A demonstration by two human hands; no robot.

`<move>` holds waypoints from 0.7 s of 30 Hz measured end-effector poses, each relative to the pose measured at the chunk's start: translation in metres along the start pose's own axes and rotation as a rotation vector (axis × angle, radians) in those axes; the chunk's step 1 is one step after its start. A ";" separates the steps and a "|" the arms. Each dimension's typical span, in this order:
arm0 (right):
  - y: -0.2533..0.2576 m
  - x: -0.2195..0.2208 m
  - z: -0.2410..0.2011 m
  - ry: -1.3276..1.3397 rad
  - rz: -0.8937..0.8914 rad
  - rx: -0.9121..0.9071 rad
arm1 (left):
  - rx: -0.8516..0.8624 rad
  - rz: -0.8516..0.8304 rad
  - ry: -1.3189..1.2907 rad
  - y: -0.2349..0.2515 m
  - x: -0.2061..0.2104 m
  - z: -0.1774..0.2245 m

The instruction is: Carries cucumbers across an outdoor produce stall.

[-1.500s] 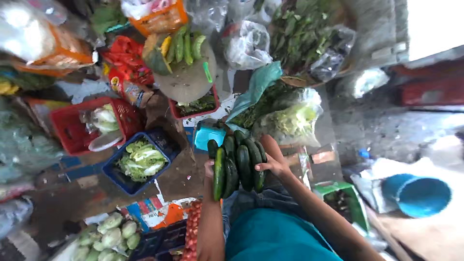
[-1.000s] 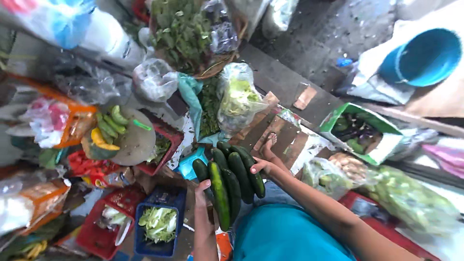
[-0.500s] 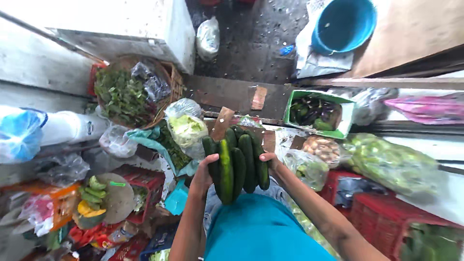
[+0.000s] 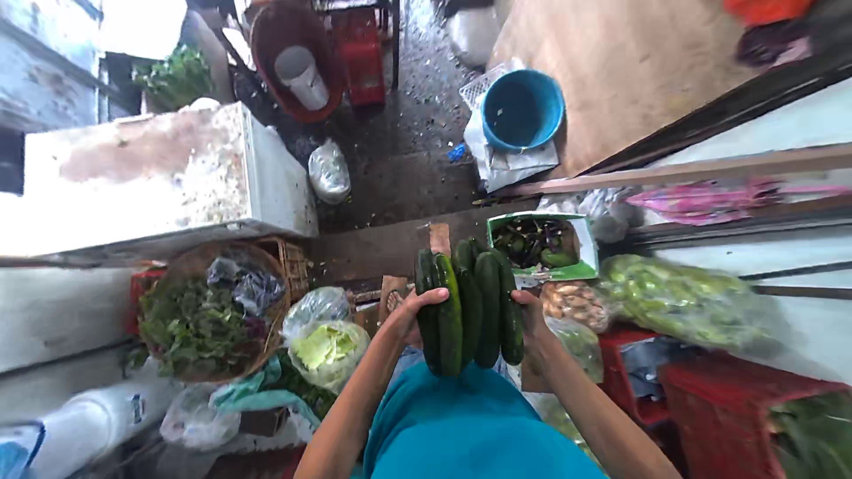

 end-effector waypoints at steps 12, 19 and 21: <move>0.257 0.016 -0.145 0.082 0.001 0.047 | 0.228 -0.095 0.125 0.182 -0.014 0.247; 0.459 -0.036 -0.222 0.091 -0.243 0.139 | 0.566 0.079 0.324 0.315 -0.042 0.366; 0.508 -0.042 -0.241 0.077 -0.238 0.173 | 0.620 0.132 0.328 0.348 -0.049 0.400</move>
Point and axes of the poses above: each hand's wrist, its own y-axis towards the middle knuckle, its own x-axis out of the palm, z = x × y, the point moved 1 cm from there along y, towards the middle knuckle, and after that the axes turned 11 degrees about -z, right-handed, at the moved point
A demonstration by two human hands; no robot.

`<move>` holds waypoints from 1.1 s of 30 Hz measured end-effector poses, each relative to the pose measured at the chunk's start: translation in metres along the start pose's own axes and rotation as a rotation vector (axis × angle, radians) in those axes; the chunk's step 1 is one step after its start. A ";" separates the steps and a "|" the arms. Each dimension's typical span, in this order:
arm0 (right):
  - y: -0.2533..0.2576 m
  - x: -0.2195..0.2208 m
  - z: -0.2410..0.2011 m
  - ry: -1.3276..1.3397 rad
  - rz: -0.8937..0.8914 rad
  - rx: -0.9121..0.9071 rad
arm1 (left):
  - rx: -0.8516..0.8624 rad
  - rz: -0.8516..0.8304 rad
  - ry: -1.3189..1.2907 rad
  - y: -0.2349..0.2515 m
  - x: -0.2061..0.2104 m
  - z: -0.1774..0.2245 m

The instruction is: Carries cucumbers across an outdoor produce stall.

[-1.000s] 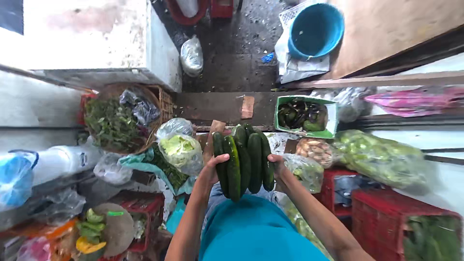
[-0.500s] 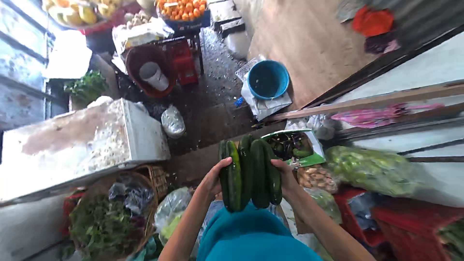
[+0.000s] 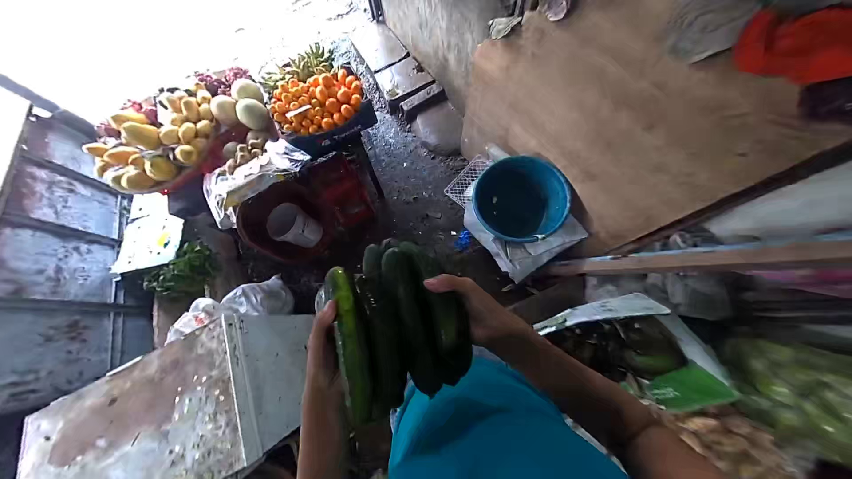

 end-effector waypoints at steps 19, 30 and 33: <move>0.351 -0.320 -0.271 -0.170 0.383 -0.469 | -0.365 -0.350 -0.121 0.604 -0.114 -0.121; 0.516 -0.457 -0.528 -0.325 0.464 -0.714 | -0.577 -0.673 -0.296 0.975 -0.061 -0.134; 0.574 -0.486 -0.595 -0.339 0.434 -0.630 | -0.565 -0.603 -0.363 1.055 -0.067 -0.126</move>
Point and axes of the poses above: each hand's wrist, its own y-axis towards the middle knuckle, its own x-axis out of the palm, z = x × y, the point moved 1 cm from there along y, towards the middle knuckle, and after that the axes turned 11 degrees about -z, right-handed, at the moved point
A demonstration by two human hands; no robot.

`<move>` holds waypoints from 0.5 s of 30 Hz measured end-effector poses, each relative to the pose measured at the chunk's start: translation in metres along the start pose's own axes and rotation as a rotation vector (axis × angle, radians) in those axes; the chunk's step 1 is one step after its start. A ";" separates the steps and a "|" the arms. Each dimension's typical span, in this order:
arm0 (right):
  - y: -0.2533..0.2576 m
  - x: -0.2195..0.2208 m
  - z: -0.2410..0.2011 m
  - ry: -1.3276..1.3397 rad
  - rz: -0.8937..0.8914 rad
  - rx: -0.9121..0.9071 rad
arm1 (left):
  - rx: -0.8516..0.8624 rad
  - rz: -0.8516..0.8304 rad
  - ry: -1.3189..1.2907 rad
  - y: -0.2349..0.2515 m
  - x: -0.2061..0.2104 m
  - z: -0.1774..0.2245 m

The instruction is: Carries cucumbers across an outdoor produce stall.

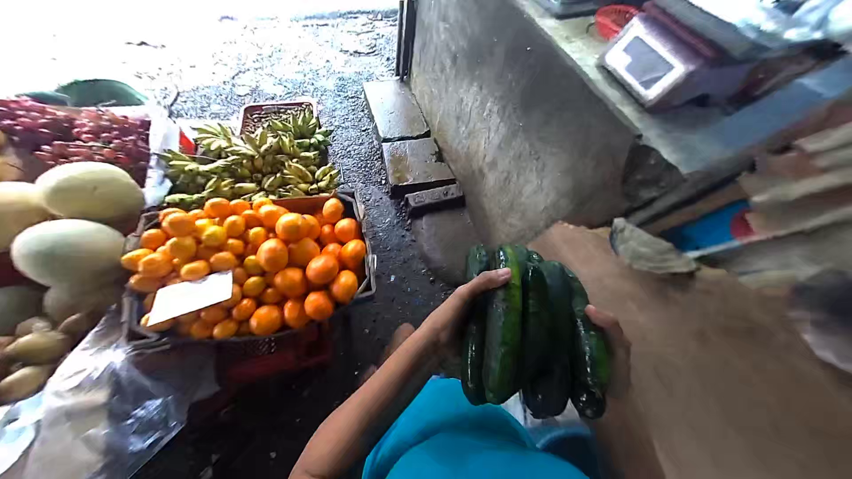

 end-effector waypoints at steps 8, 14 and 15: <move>0.253 -0.038 -0.025 -0.052 -0.083 0.150 | 0.125 0.098 -0.091 0.142 -0.097 0.139; 0.426 -0.045 -0.029 0.043 -0.203 0.267 | 0.270 0.194 -0.165 0.231 -0.167 0.231; 0.447 -0.037 -0.030 0.050 -0.147 0.300 | 0.307 0.234 -0.193 0.238 -0.175 0.246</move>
Point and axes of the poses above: each hand's wrist, its own y-axis towards the middle knuckle, its own x-axis out of the palm, z = x × y, the point moved 1 cm from there along y, towards the middle knuckle, and after that the axes turned 11 degrees about -z, right-handed, at the moved point
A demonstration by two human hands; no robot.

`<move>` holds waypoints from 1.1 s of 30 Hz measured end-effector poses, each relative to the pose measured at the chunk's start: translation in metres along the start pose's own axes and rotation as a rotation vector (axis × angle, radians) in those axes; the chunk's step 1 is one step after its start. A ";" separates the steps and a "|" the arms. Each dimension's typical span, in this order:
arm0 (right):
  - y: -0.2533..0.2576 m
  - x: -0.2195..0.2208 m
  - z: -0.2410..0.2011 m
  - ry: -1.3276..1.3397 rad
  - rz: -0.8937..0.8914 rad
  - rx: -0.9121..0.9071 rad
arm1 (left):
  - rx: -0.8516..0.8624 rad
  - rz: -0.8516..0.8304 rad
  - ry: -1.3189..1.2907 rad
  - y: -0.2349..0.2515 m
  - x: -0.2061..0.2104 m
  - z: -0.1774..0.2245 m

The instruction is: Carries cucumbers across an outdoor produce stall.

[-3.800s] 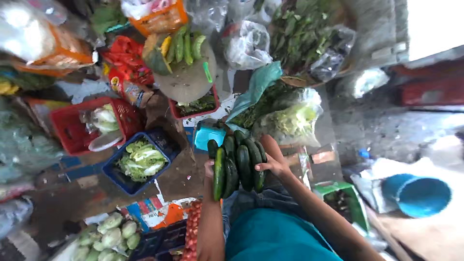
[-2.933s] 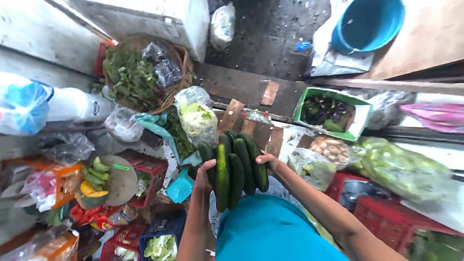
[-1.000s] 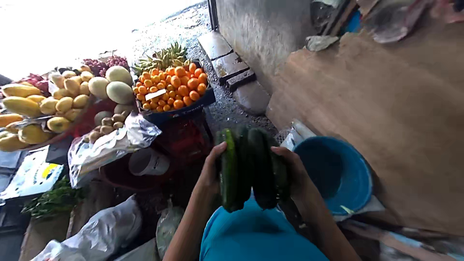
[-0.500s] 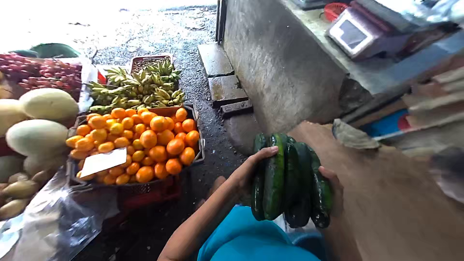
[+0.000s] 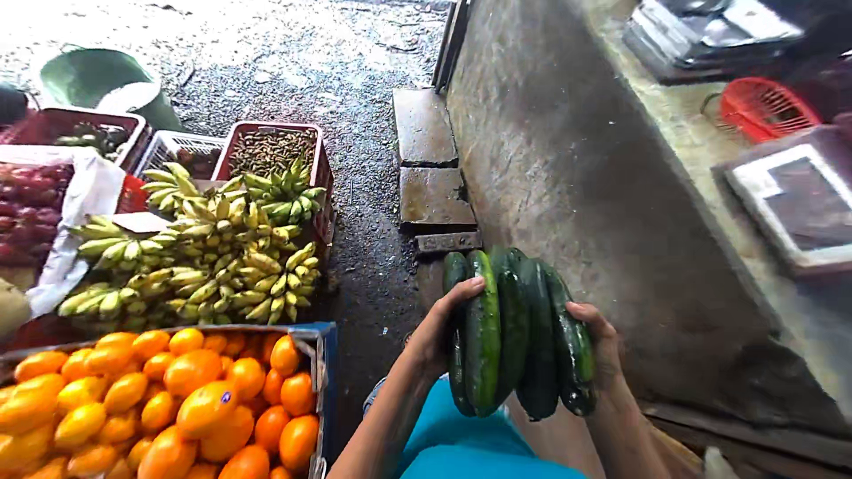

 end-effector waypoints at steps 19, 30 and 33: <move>0.567 0.106 -0.046 0.188 -0.266 0.354 | 0.414 0.238 0.238 0.247 -0.127 0.426; 0.971 0.176 -0.020 0.180 -0.381 0.599 | 0.670 0.441 0.029 0.409 -0.259 0.700; 1.100 0.198 -0.019 0.198 -0.414 0.538 | 0.663 0.390 0.048 0.477 -0.311 0.806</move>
Point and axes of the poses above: each hand's wrist, its own y-axis towards the middle knuckle, its own x-axis out of the palm, z = x × y, the point moved 1 cm from there along y, towards the middle knuckle, and after that the axes turned 11 degrees about -z, right-handed, at the moved point
